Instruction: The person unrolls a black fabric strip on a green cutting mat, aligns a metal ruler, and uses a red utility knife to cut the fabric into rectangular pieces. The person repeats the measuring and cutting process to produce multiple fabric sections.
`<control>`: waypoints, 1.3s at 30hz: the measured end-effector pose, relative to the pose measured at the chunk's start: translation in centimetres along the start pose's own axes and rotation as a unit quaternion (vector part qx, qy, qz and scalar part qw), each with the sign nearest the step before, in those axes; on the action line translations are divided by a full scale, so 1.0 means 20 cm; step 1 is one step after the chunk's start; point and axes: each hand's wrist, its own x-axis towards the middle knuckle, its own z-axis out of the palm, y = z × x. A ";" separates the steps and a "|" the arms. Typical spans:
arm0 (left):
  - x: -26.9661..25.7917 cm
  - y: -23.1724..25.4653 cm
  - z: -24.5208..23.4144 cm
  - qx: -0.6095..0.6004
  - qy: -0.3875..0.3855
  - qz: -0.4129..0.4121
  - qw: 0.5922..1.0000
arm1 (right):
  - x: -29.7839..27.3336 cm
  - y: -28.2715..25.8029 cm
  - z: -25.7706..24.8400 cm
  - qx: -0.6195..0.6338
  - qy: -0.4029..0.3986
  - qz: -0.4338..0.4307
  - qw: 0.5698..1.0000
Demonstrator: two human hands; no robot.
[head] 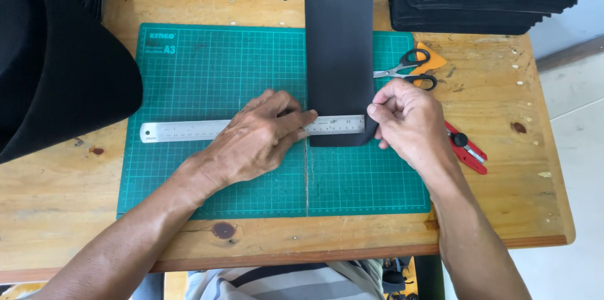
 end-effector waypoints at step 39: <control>-0.06 -0.05 -0.02 -0.112 -0.093 0.043 0.988 | -0.04 0.05 -0.14 -0.176 -0.156 -0.144 0.961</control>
